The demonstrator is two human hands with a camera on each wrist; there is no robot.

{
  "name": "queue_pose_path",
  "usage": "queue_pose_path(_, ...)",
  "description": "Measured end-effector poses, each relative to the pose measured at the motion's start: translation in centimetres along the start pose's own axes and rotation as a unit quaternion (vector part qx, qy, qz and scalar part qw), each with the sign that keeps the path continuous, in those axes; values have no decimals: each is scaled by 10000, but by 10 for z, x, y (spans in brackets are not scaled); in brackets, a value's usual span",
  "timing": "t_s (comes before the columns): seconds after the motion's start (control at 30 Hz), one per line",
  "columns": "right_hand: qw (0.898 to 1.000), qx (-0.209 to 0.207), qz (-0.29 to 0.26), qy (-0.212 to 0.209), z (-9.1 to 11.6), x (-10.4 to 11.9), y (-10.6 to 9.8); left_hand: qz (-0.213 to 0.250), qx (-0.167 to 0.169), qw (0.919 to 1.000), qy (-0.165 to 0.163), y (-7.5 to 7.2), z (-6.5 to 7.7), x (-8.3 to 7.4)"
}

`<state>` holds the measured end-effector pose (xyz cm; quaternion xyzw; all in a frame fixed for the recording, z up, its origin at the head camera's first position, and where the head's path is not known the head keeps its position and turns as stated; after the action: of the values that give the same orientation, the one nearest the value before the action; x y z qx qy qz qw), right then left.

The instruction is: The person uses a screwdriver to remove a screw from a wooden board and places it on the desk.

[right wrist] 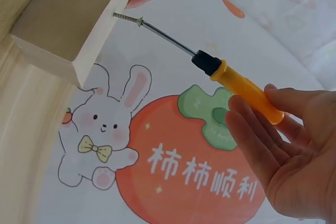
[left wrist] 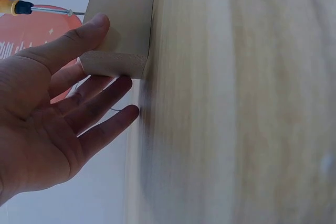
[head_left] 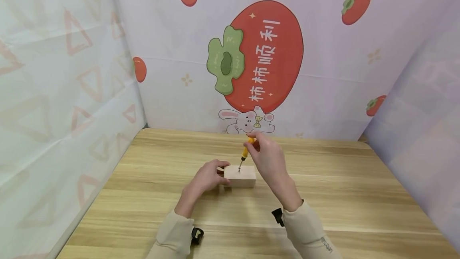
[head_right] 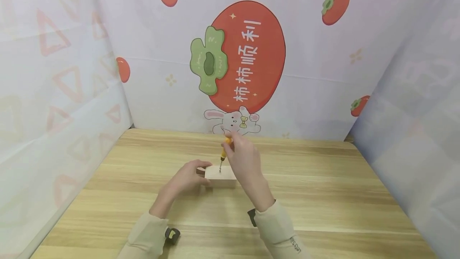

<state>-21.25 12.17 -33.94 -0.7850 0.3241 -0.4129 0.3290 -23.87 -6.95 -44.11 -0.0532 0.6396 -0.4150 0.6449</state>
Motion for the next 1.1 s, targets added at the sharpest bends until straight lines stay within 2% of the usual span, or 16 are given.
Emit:
queue_pose_path(0.27, 9994, -30, -347, 45, -3, 1, 0, 12, -2, 10000, 3, -2, 0, 2)
queue_pose_path(0.5, 9991, -80, -407, 10, -2, 6, 1, -2, 12, 10000, -4, -1, -1, 1)
queue_pose_path(0.67, 9972, 158, -714, -126, -2, 7, 0, 12, 9, 10000, 45, -1, -1, 1)
queue_pose_path(0.87, 9919, 399, -1204, 18, -2, 1, 0, 22, 2, 10000, 84, -1, 0, 1)
queue_pose_path(1.1, 9931, 285, -1136, 25, -3, 0, 4, 20, 20, 10000, 60, -2, -1, 2)
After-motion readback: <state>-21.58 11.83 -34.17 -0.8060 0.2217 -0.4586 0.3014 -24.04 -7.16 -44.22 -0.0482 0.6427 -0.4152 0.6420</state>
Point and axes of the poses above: each hand's wrist, its own z-axis away from the middle knuckle, its own y-axis out of the palm, x = y × z, the point moved 1 cm from there along -z, towards the middle knuckle, and after that the axes turned 11 degrees about x, right-handed, at the moved point
